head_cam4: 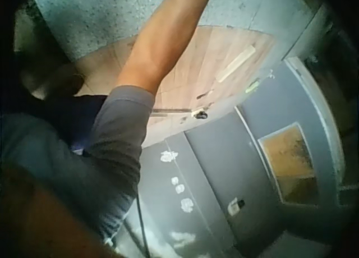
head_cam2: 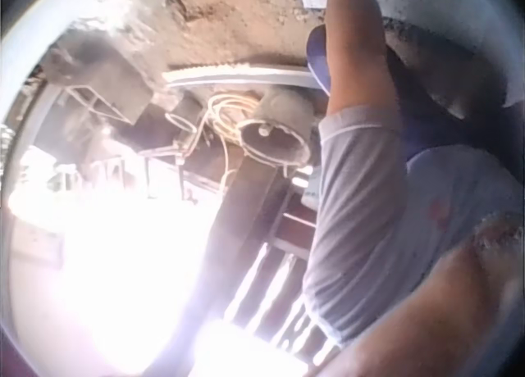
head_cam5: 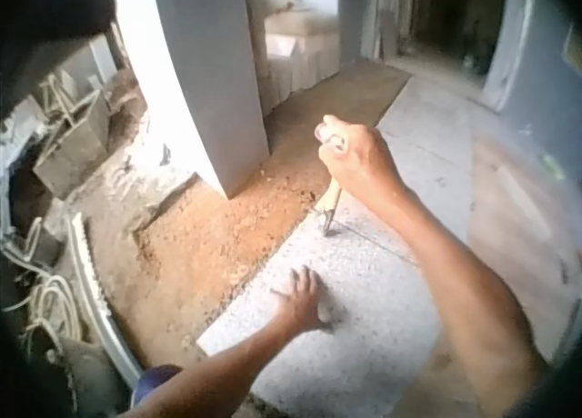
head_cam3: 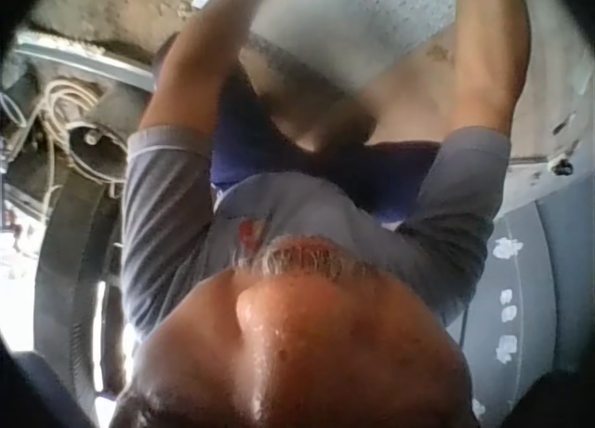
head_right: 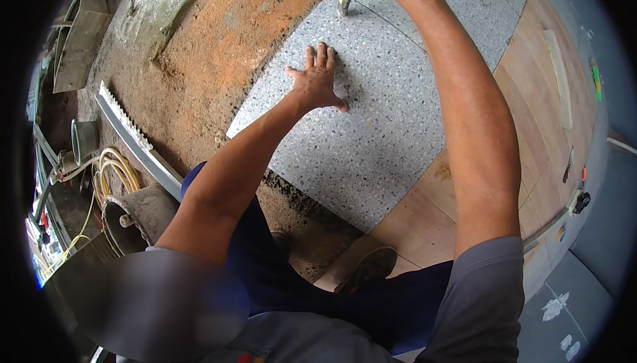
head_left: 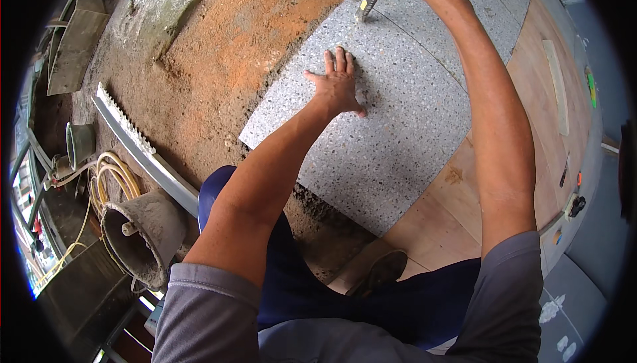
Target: Applying mortar to a floor tile and laying it on the ground, then tapping it into place with a mallet.
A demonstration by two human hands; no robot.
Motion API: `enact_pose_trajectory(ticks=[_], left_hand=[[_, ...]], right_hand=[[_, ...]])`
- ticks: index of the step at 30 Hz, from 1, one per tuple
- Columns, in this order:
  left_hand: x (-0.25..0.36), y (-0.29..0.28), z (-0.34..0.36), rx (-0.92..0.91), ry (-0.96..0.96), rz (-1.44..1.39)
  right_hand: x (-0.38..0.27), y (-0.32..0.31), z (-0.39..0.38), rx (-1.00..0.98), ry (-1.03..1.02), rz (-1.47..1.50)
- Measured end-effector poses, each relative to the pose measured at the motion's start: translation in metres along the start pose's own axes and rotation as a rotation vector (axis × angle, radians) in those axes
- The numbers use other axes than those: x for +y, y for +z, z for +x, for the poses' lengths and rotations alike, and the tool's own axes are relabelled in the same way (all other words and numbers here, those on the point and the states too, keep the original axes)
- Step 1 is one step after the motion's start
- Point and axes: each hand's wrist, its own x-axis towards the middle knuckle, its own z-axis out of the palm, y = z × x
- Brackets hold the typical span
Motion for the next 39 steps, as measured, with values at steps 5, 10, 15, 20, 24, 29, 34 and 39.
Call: enact_pose_trajectory(ticks=[5, 10, 15, 20, 24, 29, 34, 39], left_hand=[[-0.001, -0.006, 0.001, -0.013, -0.003, 0.005], [-0.004, -0.004, 0.004, -0.020, -0.001, 0.004], [-0.009, -0.008, 0.006, -0.001, 0.013, 0.015], [-0.012, -0.009, 0.004, 0.019, 0.009, 0.009], [-0.007, -0.013, 0.001, 0.007, 0.013, 0.018], [-0.006, -0.013, 0.002, 0.019, 0.027, 0.008], [-0.014, -0.009, -0.002, 0.000, 0.006, 0.039], [-0.010, -0.010, -0.001, 0.005, 0.021, 0.034]], right_hand=[[-0.012, 0.004, 0.016, 0.004, 0.005, -0.019], [0.001, 0.024, 0.012, -0.035, -0.038, -0.073], [0.002, 0.024, 0.011, -0.050, 0.141, -0.002], [-0.010, 0.020, 0.011, -0.040, 0.183, -0.011], [0.000, 0.023, 0.014, -0.003, -0.043, -0.043], [0.003, 0.020, 0.012, 0.008, 0.014, -0.068], [-0.032, 0.008, 0.013, -0.030, 0.148, -0.042], [-0.006, 0.024, 0.012, 0.047, 0.013, -0.036]])
